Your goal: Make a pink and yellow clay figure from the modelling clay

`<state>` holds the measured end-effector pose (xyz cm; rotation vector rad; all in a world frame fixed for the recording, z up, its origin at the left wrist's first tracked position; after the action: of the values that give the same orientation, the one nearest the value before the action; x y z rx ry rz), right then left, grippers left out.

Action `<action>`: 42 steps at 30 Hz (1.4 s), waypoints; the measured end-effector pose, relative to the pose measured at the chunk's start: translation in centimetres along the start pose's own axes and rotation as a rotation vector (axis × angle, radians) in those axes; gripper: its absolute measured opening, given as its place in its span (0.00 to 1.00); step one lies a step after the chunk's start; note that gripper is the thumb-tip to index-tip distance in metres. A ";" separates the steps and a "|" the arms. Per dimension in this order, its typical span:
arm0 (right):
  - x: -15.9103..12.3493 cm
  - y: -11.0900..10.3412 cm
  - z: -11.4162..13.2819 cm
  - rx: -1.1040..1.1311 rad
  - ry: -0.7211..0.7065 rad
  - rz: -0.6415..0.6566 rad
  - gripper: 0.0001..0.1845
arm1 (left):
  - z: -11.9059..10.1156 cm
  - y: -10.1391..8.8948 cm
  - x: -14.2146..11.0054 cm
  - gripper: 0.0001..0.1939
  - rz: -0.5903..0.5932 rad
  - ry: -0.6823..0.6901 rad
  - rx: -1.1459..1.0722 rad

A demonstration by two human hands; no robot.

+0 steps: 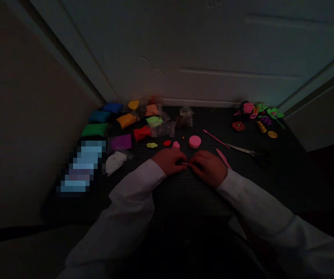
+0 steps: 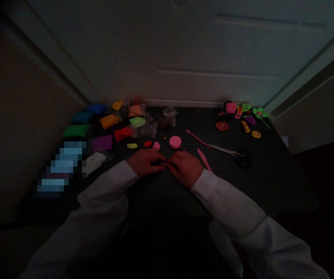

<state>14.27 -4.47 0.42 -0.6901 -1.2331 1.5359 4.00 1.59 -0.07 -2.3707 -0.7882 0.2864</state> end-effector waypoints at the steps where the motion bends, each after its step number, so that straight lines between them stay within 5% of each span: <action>1: 0.0 0.0 0.0 0.002 0.000 0.003 0.09 | 0.0 0.1 0.0 0.08 0.021 0.005 0.033; 16: 0.0 0.0 -0.2 0.018 -0.011 0.031 0.10 | -0.9 0.4 -0.3 0.08 0.066 0.034 0.295; 42: 0.0 -0.3 -0.5 0.021 0.028 0.007 0.08 | -0.8 0.5 -0.3 0.09 0.041 0.062 0.391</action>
<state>14.77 -4.32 0.53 -0.7013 -1.1933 1.5379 4.29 0.78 0.24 -2.0191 -0.5932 0.3481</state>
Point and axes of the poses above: each hand's wrist, its own x-axis towards the middle knuckle, its own y-axis out of the palm, z = x × y, the point moved 6 cm from there along x, towards the middle knuckle, and after that the axes turned 6 degrees about -x, right-handed, at the moved point
